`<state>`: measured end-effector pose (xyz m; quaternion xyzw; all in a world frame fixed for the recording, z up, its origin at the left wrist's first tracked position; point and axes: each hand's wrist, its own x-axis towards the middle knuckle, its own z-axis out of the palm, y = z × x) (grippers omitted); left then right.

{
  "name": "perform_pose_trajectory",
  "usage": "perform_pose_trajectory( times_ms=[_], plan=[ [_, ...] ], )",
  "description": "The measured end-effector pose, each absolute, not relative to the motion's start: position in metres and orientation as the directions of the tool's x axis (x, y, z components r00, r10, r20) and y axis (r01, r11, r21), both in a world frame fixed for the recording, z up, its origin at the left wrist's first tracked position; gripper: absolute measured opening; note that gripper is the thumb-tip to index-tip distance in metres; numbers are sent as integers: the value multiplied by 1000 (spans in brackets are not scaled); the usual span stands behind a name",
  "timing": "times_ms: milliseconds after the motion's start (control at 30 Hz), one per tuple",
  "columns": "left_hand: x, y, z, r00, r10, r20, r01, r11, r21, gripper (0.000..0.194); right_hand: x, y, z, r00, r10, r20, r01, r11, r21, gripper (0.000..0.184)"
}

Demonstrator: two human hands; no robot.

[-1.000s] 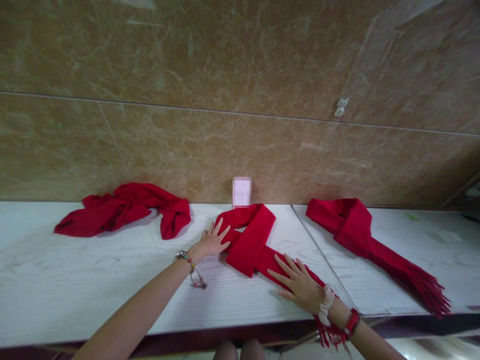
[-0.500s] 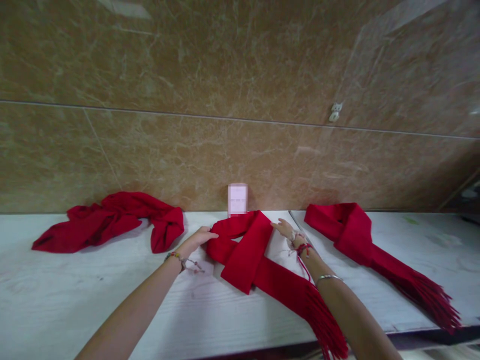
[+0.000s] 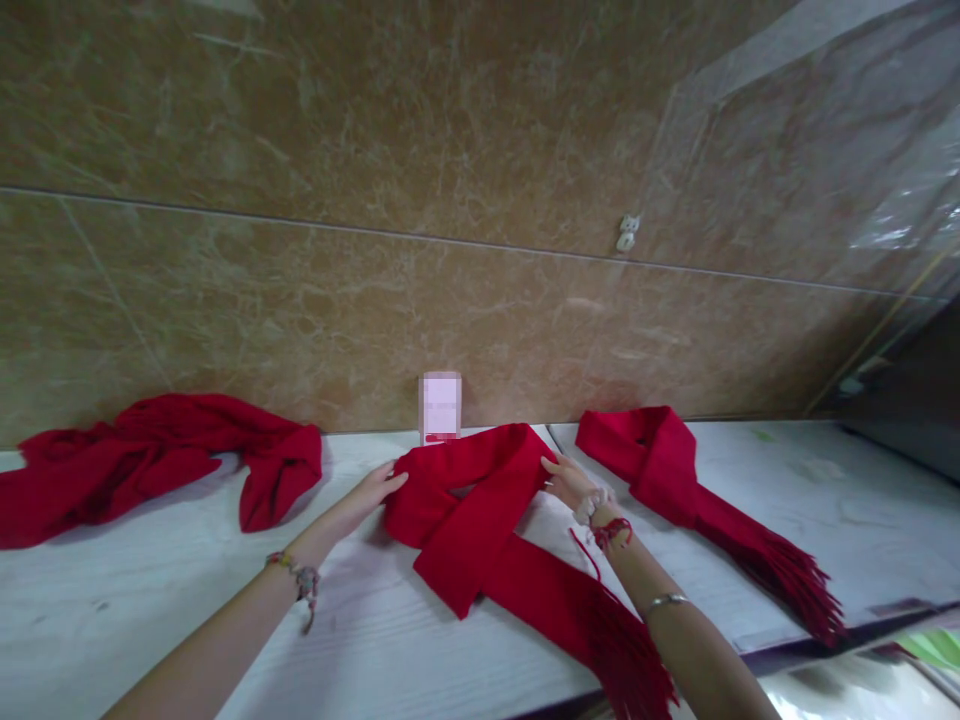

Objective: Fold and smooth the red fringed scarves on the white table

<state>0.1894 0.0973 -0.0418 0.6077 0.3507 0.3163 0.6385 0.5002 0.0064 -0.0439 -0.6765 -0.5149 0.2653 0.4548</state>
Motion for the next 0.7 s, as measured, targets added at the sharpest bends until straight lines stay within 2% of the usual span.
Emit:
perform_pose_trajectory(
  times_ms=[100,167,200,400,600,700],
  plan=[
    [220,94,-36,554,833,17,11,-28,1000,55,523,-20,-34,349,936,48,159,-9,-987,19],
    [245,90,-29,580,813,53,-9,-59,998,53,544,-41,-24,408,912,48,-15,59,-998,21],
    [259,88,-26,599,797,71,-33,-64,997,51,556,-51,-18,442,895,59,-51,91,-995,23],
    [348,69,3,691,697,192,-220,-50,974,44,630,-101,42,579,799,162,-15,209,-978,22],
    [444,75,21,746,631,213,-290,19,957,35,708,-103,105,643,757,114,49,108,-993,16],
    [492,87,14,747,648,148,-218,30,975,32,742,-84,108,671,727,149,119,92,-989,15]
  ],
)
